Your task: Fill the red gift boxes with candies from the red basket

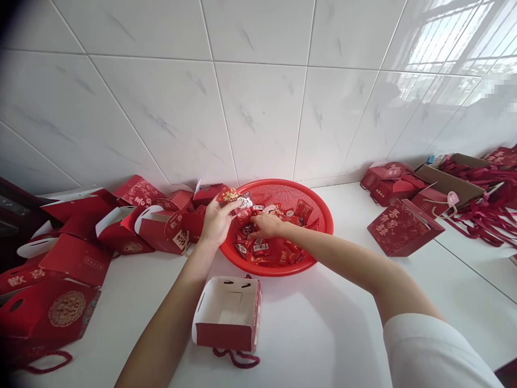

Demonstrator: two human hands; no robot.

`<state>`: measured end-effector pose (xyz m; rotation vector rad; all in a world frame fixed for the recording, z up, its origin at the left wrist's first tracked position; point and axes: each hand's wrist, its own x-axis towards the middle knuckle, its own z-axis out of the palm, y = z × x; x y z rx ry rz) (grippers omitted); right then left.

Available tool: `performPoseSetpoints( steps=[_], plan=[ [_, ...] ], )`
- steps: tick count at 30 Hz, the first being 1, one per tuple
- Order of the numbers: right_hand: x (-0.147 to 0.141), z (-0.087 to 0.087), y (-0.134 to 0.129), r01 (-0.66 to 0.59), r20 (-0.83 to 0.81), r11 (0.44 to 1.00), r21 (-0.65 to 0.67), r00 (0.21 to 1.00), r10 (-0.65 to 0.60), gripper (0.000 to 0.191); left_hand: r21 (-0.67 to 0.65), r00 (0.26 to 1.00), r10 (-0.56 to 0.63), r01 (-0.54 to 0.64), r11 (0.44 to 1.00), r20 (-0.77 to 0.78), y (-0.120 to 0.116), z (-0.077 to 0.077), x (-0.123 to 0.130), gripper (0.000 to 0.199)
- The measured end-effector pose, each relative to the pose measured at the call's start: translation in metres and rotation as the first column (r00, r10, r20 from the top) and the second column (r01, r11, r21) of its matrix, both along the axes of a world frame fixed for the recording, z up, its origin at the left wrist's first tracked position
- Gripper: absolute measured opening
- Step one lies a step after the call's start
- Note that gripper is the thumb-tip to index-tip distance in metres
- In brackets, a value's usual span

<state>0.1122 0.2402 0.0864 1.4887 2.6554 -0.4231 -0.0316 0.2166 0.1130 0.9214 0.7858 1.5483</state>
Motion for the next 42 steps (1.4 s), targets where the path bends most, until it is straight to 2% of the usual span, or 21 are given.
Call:
performPoseSetpoints(
  steps=[4,8,13,19,22,25,29,31,35,37,40,42],
  plan=[
    [0.002,-0.006,0.005,-0.032,-0.094,0.999,-0.029,0.995,0.029,0.043,0.004,1.0,-0.013,0.013,1.0,0.002,0.0,-0.001,-0.001,0.03],
    [0.0,-0.004,0.004,-0.102,-0.19,0.993,-0.063,0.978,0.088,0.043,0.013,1.0,-0.012,0.012,1.0,0.0,-0.001,-0.001,-0.001,0.029],
    [-0.005,0.005,-0.002,-0.205,-0.265,0.972,-0.118,0.95,0.168,0.03,0.03,1.0,-0.002,0.002,1.0,0.016,-0.001,0.0,-0.001,0.027],
    [0.002,0.017,0.0,-0.294,-0.333,0.936,-0.193,0.917,0.219,0.036,0.032,0.998,0.002,-0.004,0.999,0.056,-0.001,0.002,-0.001,0.028],
    [0.01,0.028,0.002,-0.322,-0.37,0.924,-0.208,0.9,0.23,0.03,0.027,0.997,0.006,-0.008,1.0,0.079,-0.001,0.003,-0.003,0.028],
    [0.022,0.043,0.001,-0.232,-0.444,0.966,-0.118,0.882,0.158,0.028,0.012,0.995,0.007,-0.009,1.0,0.098,0.0,0.003,-0.005,0.027],
    [0.046,0.059,-0.009,-0.044,-0.602,0.999,-0.019,0.798,0.024,0.025,-0.027,0.993,0.011,-0.008,1.0,0.121,0.0,0.003,-0.011,0.027],
    [0.057,0.061,-0.017,0.02,-0.694,0.998,-0.061,0.718,-0.057,0.025,-0.042,0.992,0.009,-0.004,0.999,0.124,0.0,0.003,-0.014,0.027],
    [0.073,0.06,-0.036,0.091,-0.829,0.966,-0.241,0.498,-0.254,0.033,-0.048,0.993,-0.023,0.028,0.998,0.112,-0.003,0.003,-0.016,0.028],
    [0.075,0.061,-0.046,0.059,-0.841,0.953,-0.297,0.457,-0.291,0.034,-0.043,0.994,-0.046,0.051,0.998,0.103,-0.006,0.004,-0.016,0.028],
    [0.069,0.069,-0.065,-0.095,-0.827,0.944,-0.317,0.515,-0.226,0.033,-0.033,0.993,-0.071,0.074,0.997,0.09,-0.013,0.005,-0.016,0.027],
    [0.058,0.078,-0.081,-0.185,-0.797,0.949,-0.255,0.596,-0.098,0.029,-0.028,0.994,-0.082,0.084,0.996,0.076,-0.018,0.006,-0.017,0.027]
  ],
)
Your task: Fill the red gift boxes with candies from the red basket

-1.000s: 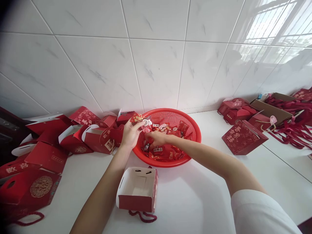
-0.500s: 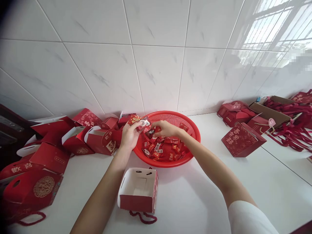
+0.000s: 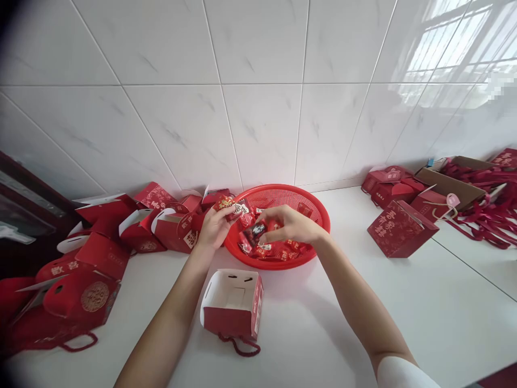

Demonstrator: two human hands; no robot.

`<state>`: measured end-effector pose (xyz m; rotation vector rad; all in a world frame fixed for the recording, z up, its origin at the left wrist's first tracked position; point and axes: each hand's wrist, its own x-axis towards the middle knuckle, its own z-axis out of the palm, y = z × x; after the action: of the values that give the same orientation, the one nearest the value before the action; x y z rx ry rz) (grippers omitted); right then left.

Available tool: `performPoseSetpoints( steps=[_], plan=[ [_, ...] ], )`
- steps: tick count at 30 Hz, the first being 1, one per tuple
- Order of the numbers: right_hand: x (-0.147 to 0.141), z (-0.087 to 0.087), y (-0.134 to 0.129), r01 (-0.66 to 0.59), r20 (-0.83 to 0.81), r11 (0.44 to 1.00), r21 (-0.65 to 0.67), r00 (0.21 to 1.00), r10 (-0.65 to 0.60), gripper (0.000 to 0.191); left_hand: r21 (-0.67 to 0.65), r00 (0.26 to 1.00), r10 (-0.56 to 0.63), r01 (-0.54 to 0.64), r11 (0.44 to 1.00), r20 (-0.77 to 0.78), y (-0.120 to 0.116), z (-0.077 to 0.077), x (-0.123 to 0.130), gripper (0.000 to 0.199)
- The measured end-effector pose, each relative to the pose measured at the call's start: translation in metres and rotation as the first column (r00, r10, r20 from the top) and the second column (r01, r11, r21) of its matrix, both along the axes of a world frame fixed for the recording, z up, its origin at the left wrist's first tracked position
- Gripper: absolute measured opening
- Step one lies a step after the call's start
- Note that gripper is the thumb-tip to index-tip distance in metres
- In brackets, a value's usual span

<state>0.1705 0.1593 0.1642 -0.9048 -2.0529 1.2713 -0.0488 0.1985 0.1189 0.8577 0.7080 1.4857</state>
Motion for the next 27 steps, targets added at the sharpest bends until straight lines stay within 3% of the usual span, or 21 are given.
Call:
performPoseSetpoints(
  steps=[3,5,8,10,13,18,22,27],
  plan=[
    [-0.022,0.011,-0.025,-0.143,0.171,0.977,0.157,0.978,0.116,0.018,0.007,0.999,-0.023,0.023,1.0,-0.026,-0.008,0.001,-0.001,0.025],
    [-0.035,0.015,-0.037,-0.215,0.276,0.961,0.175,0.947,0.162,0.016,0.012,0.999,-0.031,0.032,0.999,-0.036,-0.013,0.001,-0.002,0.024],
    [-0.047,0.016,-0.046,-0.218,0.351,0.955,0.199,0.926,0.139,0.023,0.021,0.999,-0.036,0.037,0.999,-0.039,-0.02,0.003,-0.003,0.024],
    [-0.048,0.019,-0.046,-0.182,0.302,0.959,0.218,0.947,0.111,0.026,0.034,0.997,-0.051,0.053,0.998,-0.049,-0.023,0.004,-0.003,0.023],
    [-0.045,0.025,-0.046,-0.172,0.085,0.968,0.185,0.984,0.159,0.025,0.036,0.995,-0.049,0.052,0.998,-0.082,-0.027,0.004,-0.005,0.021],
    [-0.046,0.024,-0.051,-0.275,-0.186,0.961,0.02,0.944,0.273,0.029,0.004,0.997,-0.034,0.035,0.999,-0.073,-0.029,-0.001,-0.008,0.023],
    [-0.058,0.011,-0.053,-0.288,-0.148,0.956,-0.056,0.949,0.278,0.029,0.012,0.997,-0.068,0.069,0.998,-0.049,-0.028,-0.005,-0.008,0.025],
    [-0.065,0.01,-0.054,-0.227,-0.047,0.97,0.084,0.972,0.232,0.024,0.019,0.997,-0.049,0.05,0.999,-0.057,-0.027,-0.006,-0.009,0.024]
  ],
)
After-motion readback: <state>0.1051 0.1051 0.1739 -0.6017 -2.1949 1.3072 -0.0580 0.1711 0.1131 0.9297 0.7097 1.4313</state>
